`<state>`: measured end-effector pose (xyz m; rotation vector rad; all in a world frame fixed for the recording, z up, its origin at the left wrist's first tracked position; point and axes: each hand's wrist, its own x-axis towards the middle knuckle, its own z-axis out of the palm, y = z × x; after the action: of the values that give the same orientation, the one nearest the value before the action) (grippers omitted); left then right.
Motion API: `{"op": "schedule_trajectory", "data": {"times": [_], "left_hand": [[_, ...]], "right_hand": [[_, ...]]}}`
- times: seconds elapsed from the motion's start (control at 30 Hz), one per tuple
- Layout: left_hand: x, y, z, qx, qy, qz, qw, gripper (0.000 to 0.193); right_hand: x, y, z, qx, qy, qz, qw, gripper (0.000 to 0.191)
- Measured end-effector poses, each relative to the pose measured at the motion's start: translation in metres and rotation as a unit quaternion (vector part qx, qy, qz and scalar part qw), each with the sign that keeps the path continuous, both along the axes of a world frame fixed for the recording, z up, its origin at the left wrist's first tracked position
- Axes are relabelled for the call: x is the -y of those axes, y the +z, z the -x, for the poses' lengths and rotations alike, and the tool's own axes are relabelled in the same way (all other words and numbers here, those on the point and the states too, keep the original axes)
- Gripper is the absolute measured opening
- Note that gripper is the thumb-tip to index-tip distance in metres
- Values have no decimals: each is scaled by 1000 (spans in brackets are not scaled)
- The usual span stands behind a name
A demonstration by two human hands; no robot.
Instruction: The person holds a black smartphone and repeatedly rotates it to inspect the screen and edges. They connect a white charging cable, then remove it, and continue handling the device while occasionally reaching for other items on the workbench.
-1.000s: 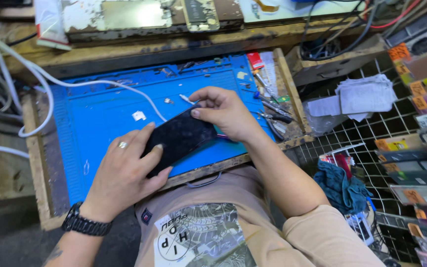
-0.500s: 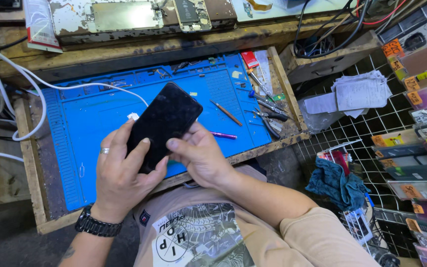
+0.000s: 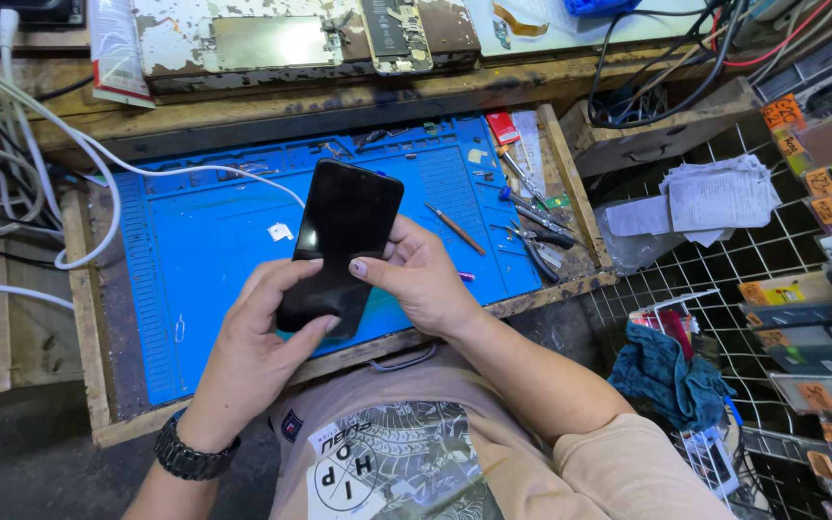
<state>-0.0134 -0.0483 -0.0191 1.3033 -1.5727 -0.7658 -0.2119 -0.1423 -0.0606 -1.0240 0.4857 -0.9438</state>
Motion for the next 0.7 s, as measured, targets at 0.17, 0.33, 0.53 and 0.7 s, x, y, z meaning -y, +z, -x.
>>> {"op": "schedule_trajectory", "data": {"times": [0.17, 0.33, 0.53, 0.7], "left_hand": [[-5, 2, -3, -47, -20, -27, 998, 54], [-6, 2, -3, -19, -33, 17, 999, 66], [-8, 6, -4, -21, -50, -7, 998, 79], [-12, 9, -12, -17, -59, 12, 998, 80]], "right_hand": [[-5, 10, -7, 7, 8, 3, 1000, 55], [-6, 16, -6, -21, 43, 20, 999, 56], [-7, 17, -8, -51, 37, 36, 997, 59], [-10, 19, -14, -56, 34, 49, 997, 55]]}}
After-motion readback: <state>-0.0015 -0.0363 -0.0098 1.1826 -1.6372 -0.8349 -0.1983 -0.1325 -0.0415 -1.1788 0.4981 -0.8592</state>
